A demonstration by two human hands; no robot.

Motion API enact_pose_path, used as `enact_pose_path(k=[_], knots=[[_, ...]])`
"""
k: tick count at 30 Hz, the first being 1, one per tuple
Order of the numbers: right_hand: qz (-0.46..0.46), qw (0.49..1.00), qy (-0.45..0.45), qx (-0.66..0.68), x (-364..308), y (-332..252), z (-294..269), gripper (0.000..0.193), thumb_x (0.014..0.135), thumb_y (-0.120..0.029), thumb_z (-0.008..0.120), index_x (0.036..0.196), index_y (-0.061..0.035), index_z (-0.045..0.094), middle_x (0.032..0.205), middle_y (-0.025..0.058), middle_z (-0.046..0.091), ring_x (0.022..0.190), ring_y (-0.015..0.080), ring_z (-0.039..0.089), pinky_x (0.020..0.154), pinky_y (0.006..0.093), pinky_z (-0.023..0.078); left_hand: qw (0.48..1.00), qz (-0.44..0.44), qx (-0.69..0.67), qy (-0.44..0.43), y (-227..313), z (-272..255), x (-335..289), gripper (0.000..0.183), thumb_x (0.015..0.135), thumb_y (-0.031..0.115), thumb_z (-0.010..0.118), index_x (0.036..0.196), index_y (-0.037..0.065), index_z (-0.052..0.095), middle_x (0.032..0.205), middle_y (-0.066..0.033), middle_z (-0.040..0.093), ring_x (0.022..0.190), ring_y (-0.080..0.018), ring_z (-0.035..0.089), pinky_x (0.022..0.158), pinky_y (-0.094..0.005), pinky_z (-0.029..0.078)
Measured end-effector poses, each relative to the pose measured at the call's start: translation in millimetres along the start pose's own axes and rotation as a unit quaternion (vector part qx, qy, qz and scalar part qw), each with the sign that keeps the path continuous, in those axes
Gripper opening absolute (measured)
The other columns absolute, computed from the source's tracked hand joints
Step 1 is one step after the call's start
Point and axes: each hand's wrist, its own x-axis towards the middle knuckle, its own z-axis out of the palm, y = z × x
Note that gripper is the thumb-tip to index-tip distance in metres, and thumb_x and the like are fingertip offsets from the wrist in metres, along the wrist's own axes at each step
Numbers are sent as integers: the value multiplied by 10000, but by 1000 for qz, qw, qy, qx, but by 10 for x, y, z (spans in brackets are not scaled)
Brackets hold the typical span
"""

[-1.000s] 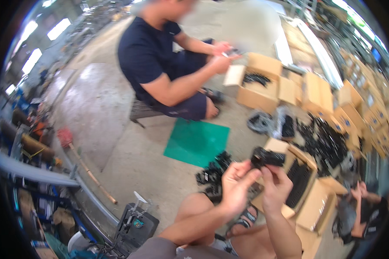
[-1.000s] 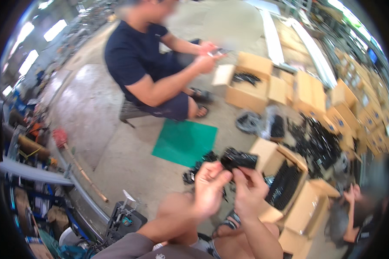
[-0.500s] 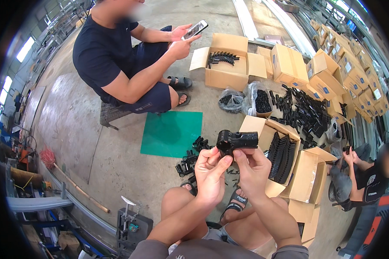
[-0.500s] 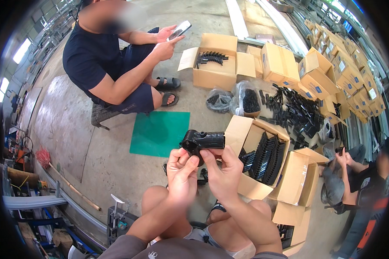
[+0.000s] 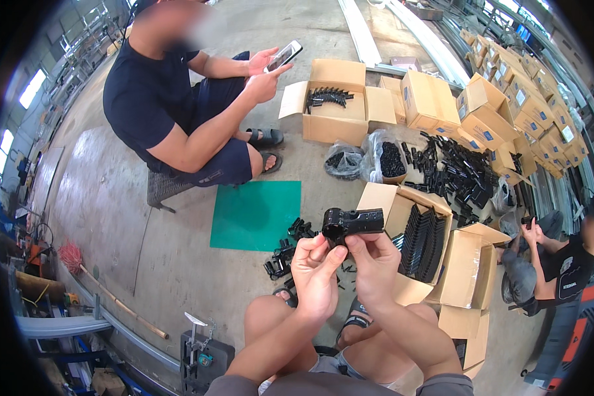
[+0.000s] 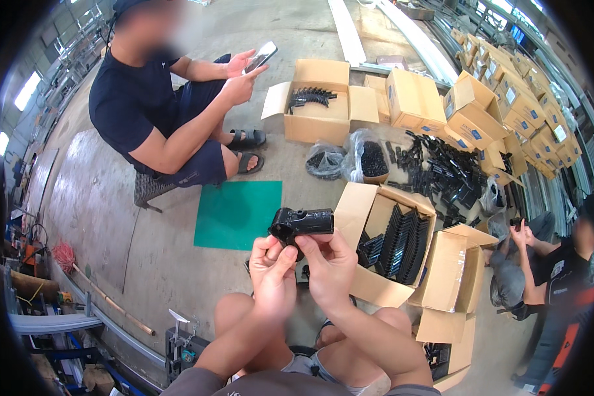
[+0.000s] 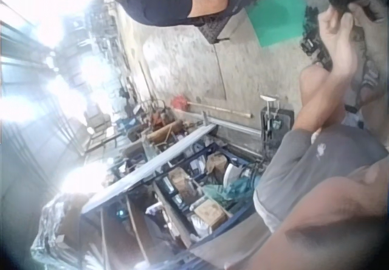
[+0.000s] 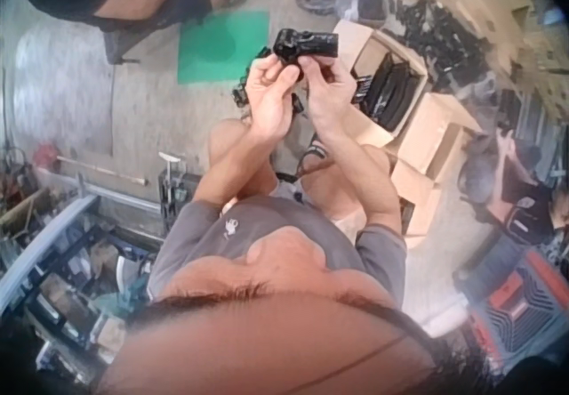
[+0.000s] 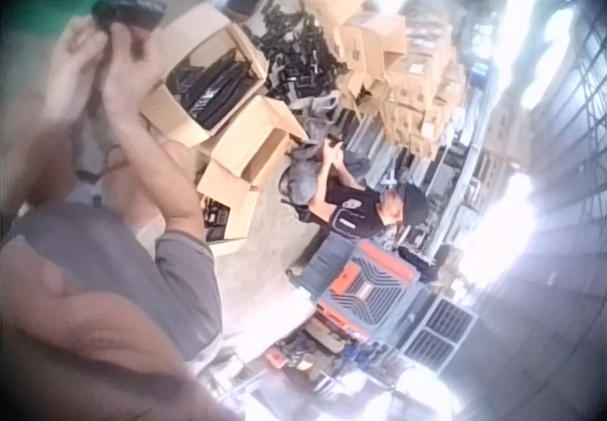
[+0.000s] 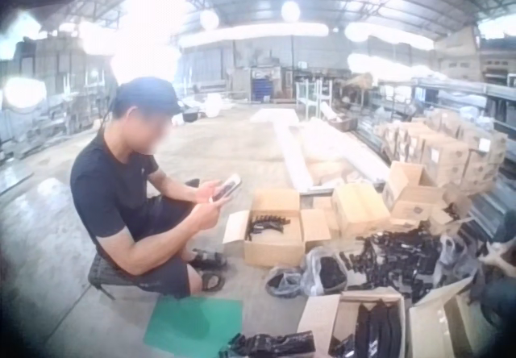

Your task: The person sorts and organizes black plastic parts from several cardboard boxes on the floor.

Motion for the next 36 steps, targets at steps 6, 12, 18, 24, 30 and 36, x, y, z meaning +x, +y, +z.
enact_pose_path(k=[6, 12, 18, 24, 30, 36], knots=[[-120, 985, 14, -121, 14, 131, -51, 62, 877, -16, 697, 933, -4, 674, 877, 30, 671, 751, 87, 586, 677, 239, 469, 1000, 0, 30, 2, -4, 57, -10, 285, 879, -86, 660, 1027, 147, 589, 823, 85, 498, 798, -29, 520, 785, -217, 481], [-119, 979, -6, -164, -14, 3, -57, 72, 892, -35, 659, 932, 24, 664, 850, 68, 661, 737, 119, 597, 659, 257, 472, 999, -16, 27, 35, 57, 93, 9, 271, 886, -70, 661, 1038, 144, 593, 861, 67, 563, 841, -44, 559, 804, -232, 493], [-82, 991, 2, -104, -9, 79, 8, 96, 912, -69, 675, 954, 17, 683, 872, 46, 667, 736, 85, 569, 675, 232, 448, 1000, 3, -3, 19, 44, 57, 27, 268, 881, -58, 675, 1032, 146, 592, 874, 61, 577, 868, -57, 578, 822, -249, 502], [-46, 995, -1, -91, 16, 51, 29, 71, 898, -43, 690, 960, -9, 699, 863, 16, 647, 712, 57, 517, 641, 222, 416, 999, -11, 17, 24, 49, 53, 21, 260, 891, -53, 663, 1045, 143, 590, 964, 17, 649, 922, -76, 604, 837, -250, 505], [-84, 991, 1, -101, -1, 123, -22, 79, 895, -52, 695, 962, -10, 685, 865, 16, 664, 740, 75, 566, 668, 234, 447, 1000, 3, -21, -1, -6, -22, 14, 251, 889, -97, 641, 1054, 68, 550, 1136, -120, 680, 1024, -137, 645, 890, -275, 526], [-59, 994, 12, -96, 6, 73, 2, 73, 904, -48, 685, 964, -6, 689, 873, 12, 664, 769, 84, 590, 696, 233, 467, 1000, -15, 13, 15, 36, 22, 19, 261, 901, -54, 650, 1064, 136, 576, 1009, 6, 652, 932, -70, 613, 823, -225, 502]])
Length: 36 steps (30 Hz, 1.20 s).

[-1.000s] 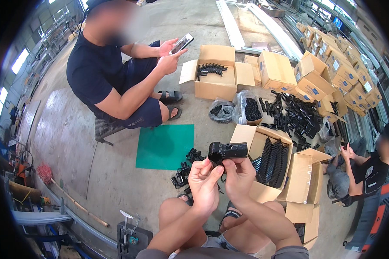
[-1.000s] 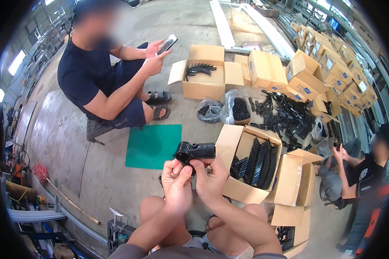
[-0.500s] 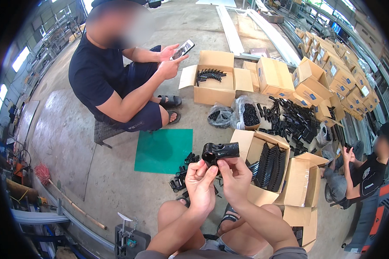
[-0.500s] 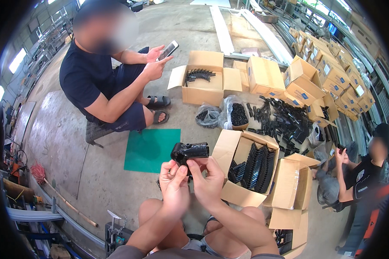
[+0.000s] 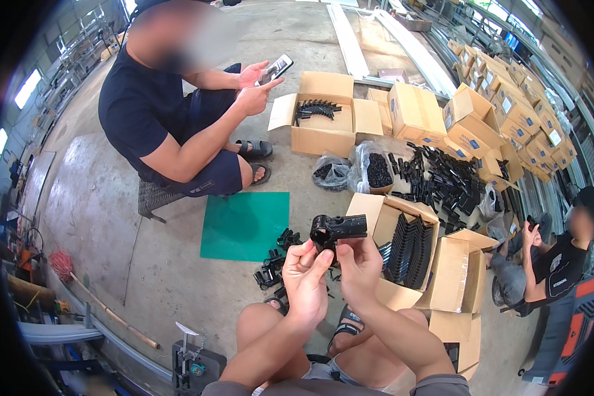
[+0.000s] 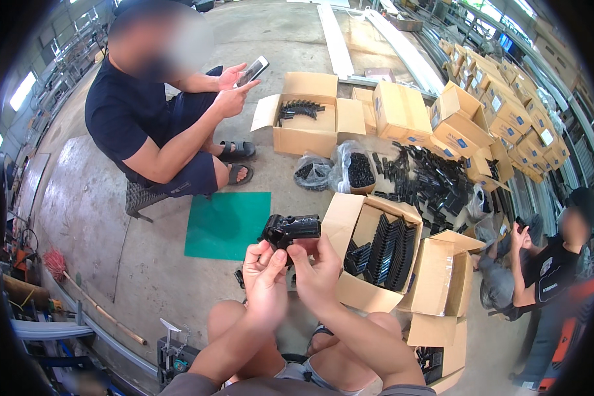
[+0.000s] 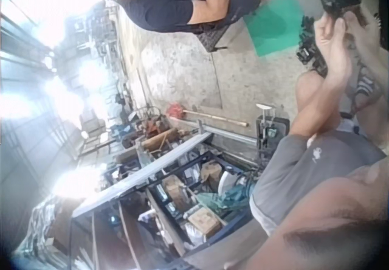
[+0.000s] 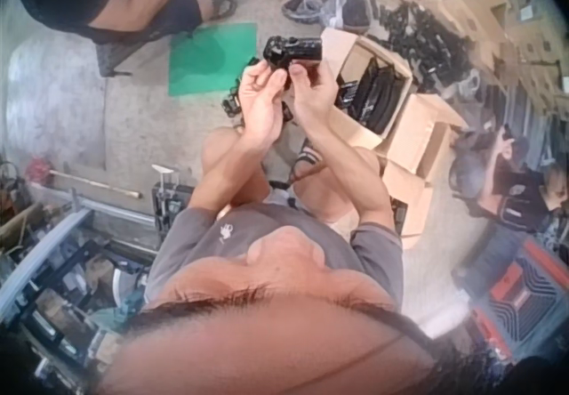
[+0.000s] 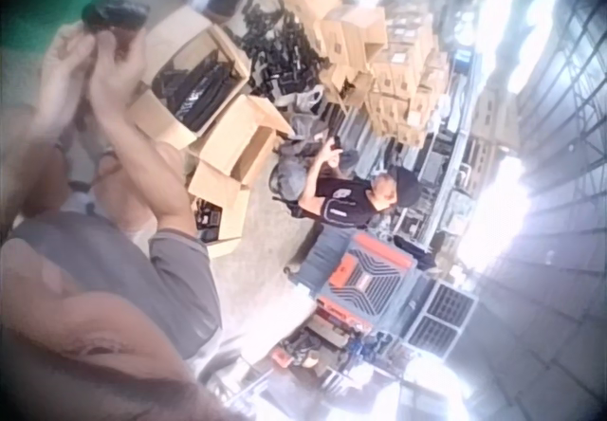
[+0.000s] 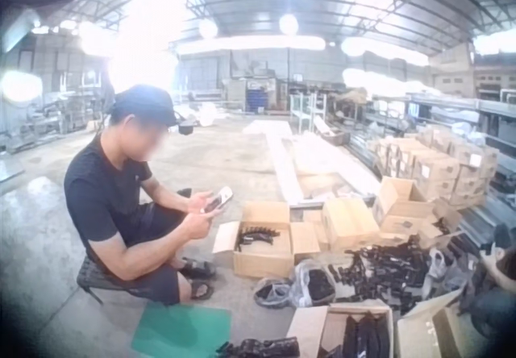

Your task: The person sorts and organizes black plastic parts from several cardboard boxes on the floor.

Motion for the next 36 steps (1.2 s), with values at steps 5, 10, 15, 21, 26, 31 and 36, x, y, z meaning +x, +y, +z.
enact_pose_path(k=[5, 10, 15, 21, 26, 31, 36], knots=[[26, 1000, 11, 2, -9, 49, -47, 91, 886, -79, 711, 926, 1, 693, 849, 39, 670, 762, 106, 613, 687, 253, 488, 1000, 10, -7, 7, -103, -29, 2, 268, 890, -83, 641, 1073, 97, 561, 1084, -52, 650, 967, -108, 620, 844, -247, 516], [1, 1000, -13, -26, 37, 44, -22, 145, 836, -95, 754, 910, 7, 681, 797, 47, 663, 728, 86, 596, 675, 243, 477, 1000, 16, -16, 7, -44, -103, 23, 268, 893, -74, 642, 1092, 90, 568, 1120, -74, 663, 1019, -144, 633, 889, -271, 515], [6, 1000, -3, 16, 34, 44, -71, 135, 861, -92, 739, 933, 0, 670, 862, 34, 647, 722, 78, 569, 652, 238, 460, 1000, 1, 20, 20, -107, -2, -10, 228, 921, 0, 650, 1100, 117, 569, 995, -1, 651, 953, -104, 624, 865, -260, 512], [-12, 1000, -18, -15, 37, 18, -69, 80, 874, -69, 722, 924, -19, 686, 857, 26, 634, 710, 73, 555, 624, 233, 438, 1000, 9, -2, 4, -93, -68, 5, 264, 896, -69, 647, 1080, 100, 563, 1075, -38, 650, 993, -121, 632, 867, -261, 519], [3, 998, -1, -60, 32, 104, -36, 118, 839, -86, 753, 894, -25, 669, 800, 20, 642, 681, 73, 545, 623, 233, 440, 1000, 22, -6, 5, -70, -96, 10, 282, 893, -104, 627, 1085, 90, 558, 1133, -72, 648, 1025, -138, 631, 895, -267, 518], [-12, 1000, -10, -23, 41, 64, -67, 126, 841, -53, 735, 952, -20, 686, 840, 31, 667, 712, 87, 555, 640, 246, 443, 1000, 20, 13, -12, -76, -65, -8, 234, 918, -30, 635, 1081, 125, 572, 1104, -32, 667, 1025, -125, 634, 882, -274, 518], [-43, 999, -23, -24, 8, 88, -57, 117, 865, -19, 705, 982, -10, 709, 875, 39, 655, 744, 87, 549, 659, 243, 431, 1000, 6, 8, -15, -40, -83, 24, 220, 927, -18, 632, 1075, 133, 572, 1098, -24, 666, 997, -116, 630, 885, -287, 515]])
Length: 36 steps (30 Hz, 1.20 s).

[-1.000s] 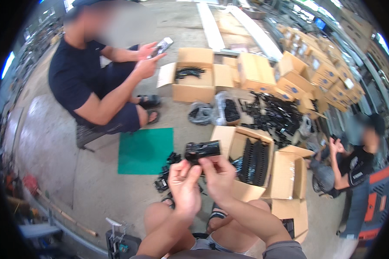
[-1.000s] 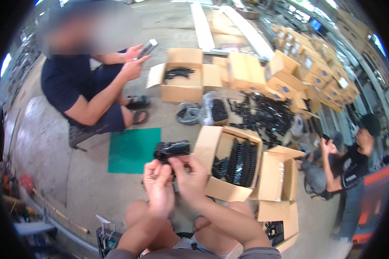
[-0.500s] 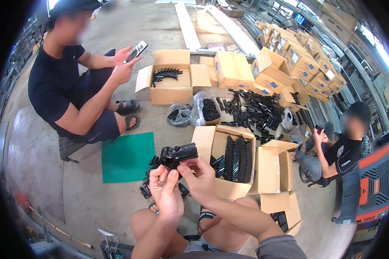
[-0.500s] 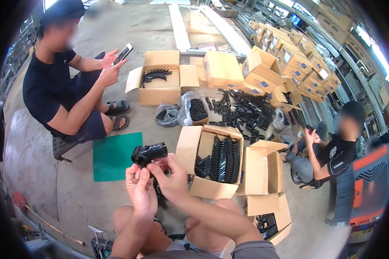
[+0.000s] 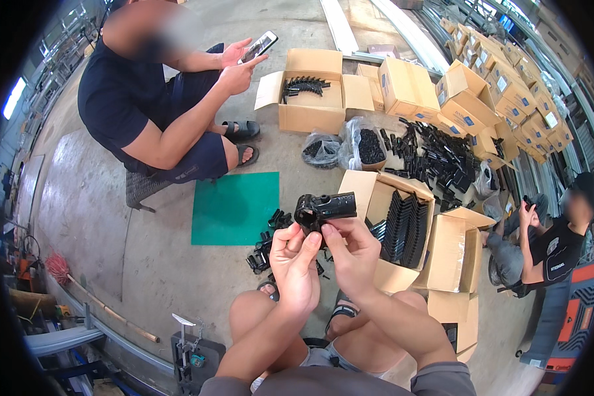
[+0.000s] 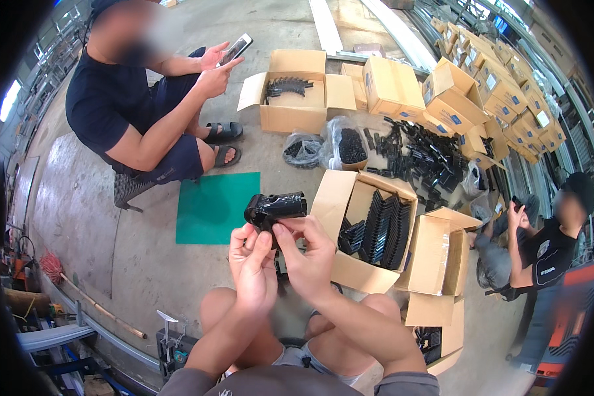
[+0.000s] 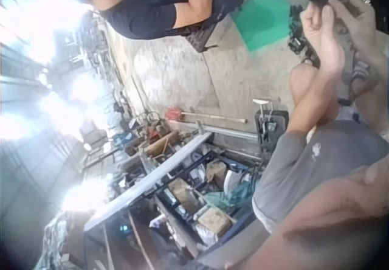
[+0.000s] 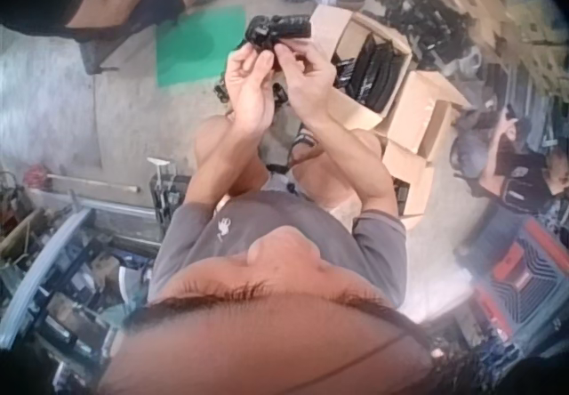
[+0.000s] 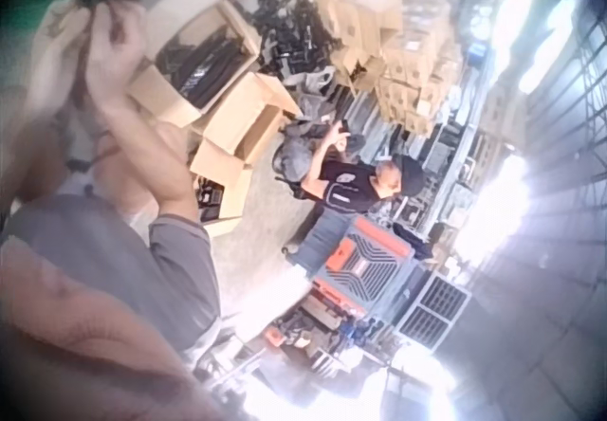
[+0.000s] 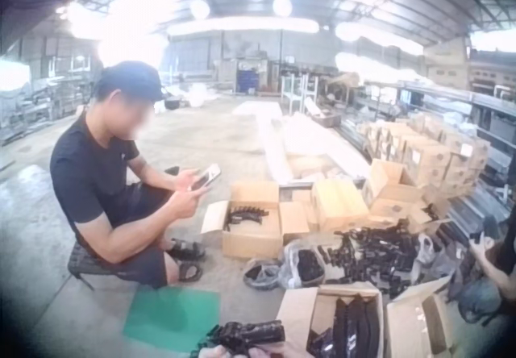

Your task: The person sorts and organizes black plastic parts from several cardboard boxes on the floor.

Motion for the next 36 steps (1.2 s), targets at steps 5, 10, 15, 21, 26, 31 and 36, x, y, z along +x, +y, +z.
enact_pose_path(k=[5, 10, 15, 21, 26, 31, 36], knots=[[91, 992, 2, 84, 28, -47, -6, 123, 875, -35, 712, 995, -12, 695, 886, 25, 666, 786, 79, 578, 699, 236, 455, 1000, 0, 8, -2, 24, -19, -17, 223, 921, -13, 645, 1068, 136, 568, 1093, -18, 666, 1008, -105, 621, 873, -277, 510], [57, 996, -30, 54, 18, -24, -56, 154, 887, -38, 701, 1035, -7, 673, 958, 36, 665, 832, 85, 584, 725, 243, 463, 1000, -10, 5, 9, 11, 55, -17, 228, 917, -14, 649, 1065, 141, 570, 1084, -12, 669, 1001, -95, 620, 875, -261, 497], [72, 990, -20, 122, 45, -41, -73, 351, 920, -112, 699, 1234, 1, 589, 1041, 49, 650, 887, 85, 594, 761, 239, 488, 999, -30, -3, 14, -8, -15, -6, 232, 919, -15, 646, 1071, 139, 563, 1108, -23, 667, 1023, -112, 630, 894, -273, 499], [81, 990, -47, 104, 272, -143, -223, 405, 967, -201, 649, 1283, 34, 555, 1057, 78, 678, 896, 115, 638, 779, 268, 526, 996, -81, 38, 23, 1, 25, -4, 276, 898, -40, 668, 1091, 92, 521, 1050, -57, 636, 961, -104, 620, 841, -241, 514], [127, 985, -81, 87, 318, -202, -357, 342, 957, -126, 654, 1245, 41, 573, 1059, 75, 678, 926, 106, 648, 799, 253, 548, 982, -151, 117, 6, 226, 77, 74, 408, 936, 78, 670, 1286, 42, 462, 1040, -75, 609, 963, -114, 604, 848, -256, 507], [164, 971, -158, 75, 345, -404, -467, 337, 952, -98, 653, 1244, 50, 576, 1052, 84, 684, 934, 101, 644, 812, 243, 534, 933, -216, 255, -134, 437, -38, 248, 381, 946, 122, 668, 1279, -25, 558, 1205, -79, 621, 1097, -107, 578, 943, -263, 469], [150, 975, -152, 54, 302, -400, -458, 354, 944, -96, 664, 1254, 50, 572, 1043, 90, 694, 918, 85, 639, 800, 227, 517, 942, -138, 268, -148, 432, 18, 218, 442, 915, 62, 692, 1330, -15, 561, 1218, -86, 644, 1090, -108, 597, 955, -262, 478]])
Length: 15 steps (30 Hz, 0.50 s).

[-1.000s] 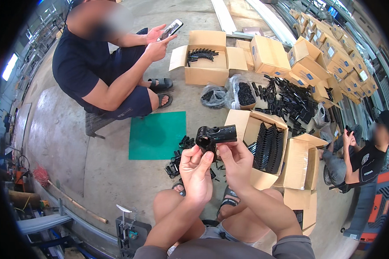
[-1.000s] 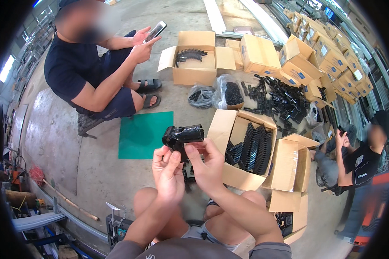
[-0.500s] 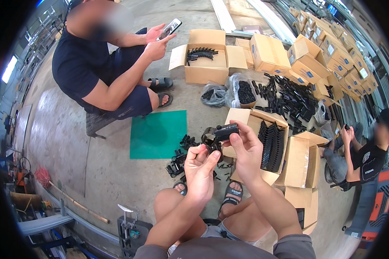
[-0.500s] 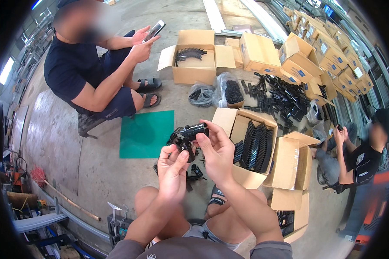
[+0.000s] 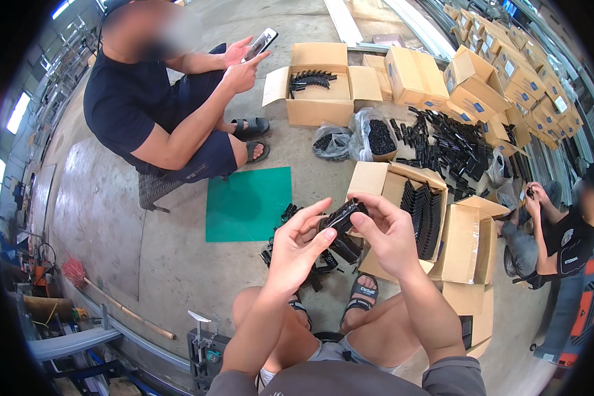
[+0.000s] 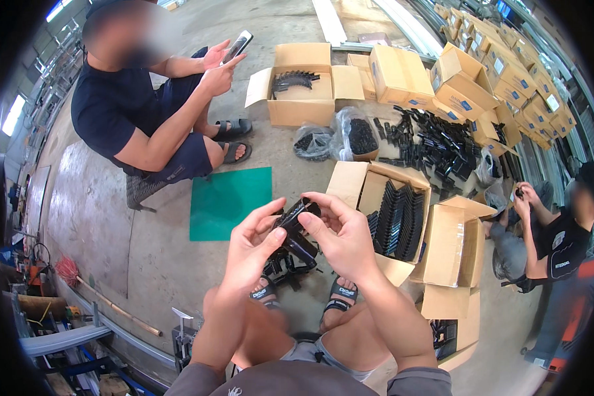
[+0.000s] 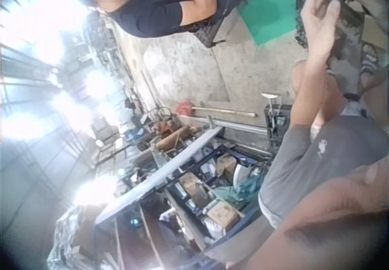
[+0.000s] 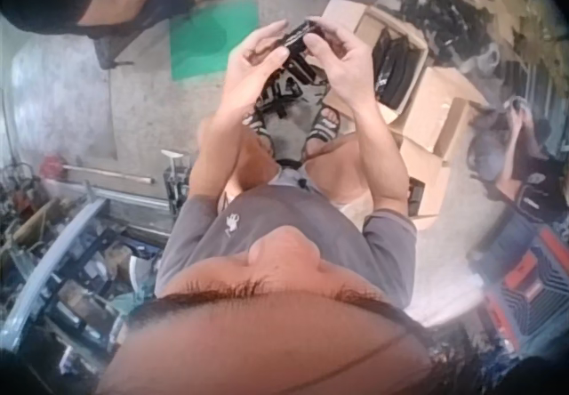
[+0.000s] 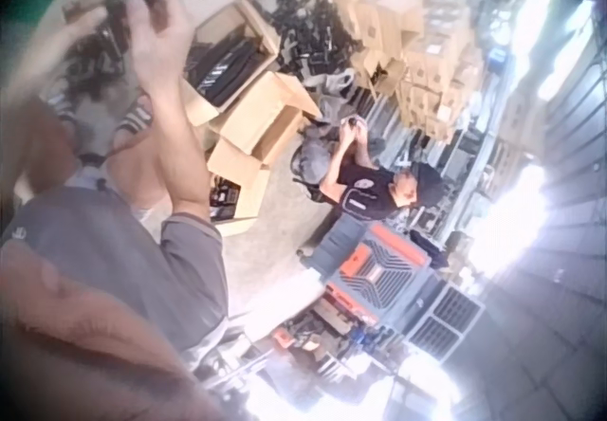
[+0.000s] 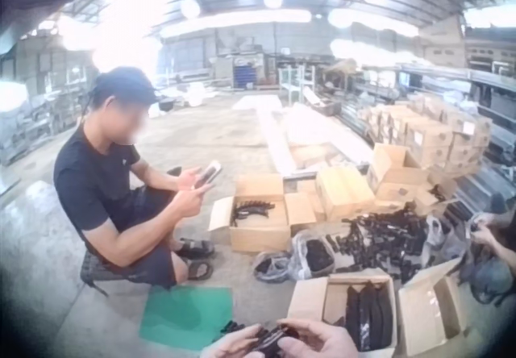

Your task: The person sorts and organizes black plastic parts from several cardboard boxes on the floor.

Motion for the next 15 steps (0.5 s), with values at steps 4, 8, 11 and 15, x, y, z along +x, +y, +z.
enact_pose_path(k=[4, 8, 11, 15], knots=[[17, 999, 39, 23, -12, 13, 64, 372, 941, -102, 671, 1269, 40, 571, 994, 92, 708, 876, 81, 644, 761, 226, 522, 998, 49, 1, 30, -169, 101, -44, 427, 886, -28, 694, 1301, -26, 593, 1153, -85, 673, 1033, -105, 617, 915, -250, 500], [6, 996, 84, -12, -41, 46, 93, 372, 943, -134, 678, 1258, 41, 582, 953, 91, 714, 834, 82, 647, 730, 228, 527, 996, 46, -46, 56, -269, 188, -40, 452, 883, -31, 694, 1320, -33, 576, 1165, -88, 671, 1007, -95, 617, 894, -240, 508], [-11, 990, 94, -103, -42, 80, 76, 389, 924, -174, 710, 1230, 37, 596, 969, 92, 715, 830, 79, 640, 729, 233, 522, 993, 24, -93, 72, -307, 208, -39, 440, 892, -14, 689, 1317, -36, 577, 1179, -97, 670, 1006, -99, 623, 901, -246, 506], [-20, 992, 121, -7, -70, 43, 143, 358, 885, -173, 747, 1167, 19, 640, 941, 72, 723, 787, 79, 640, 707, 229, 506, 982, 8, -161, 102, -282, 183, -25, 429, 900, 5, 682, 1314, -38, 577, 1185, -115, 674, 1023, -112, 630, 929, -260, 497]])
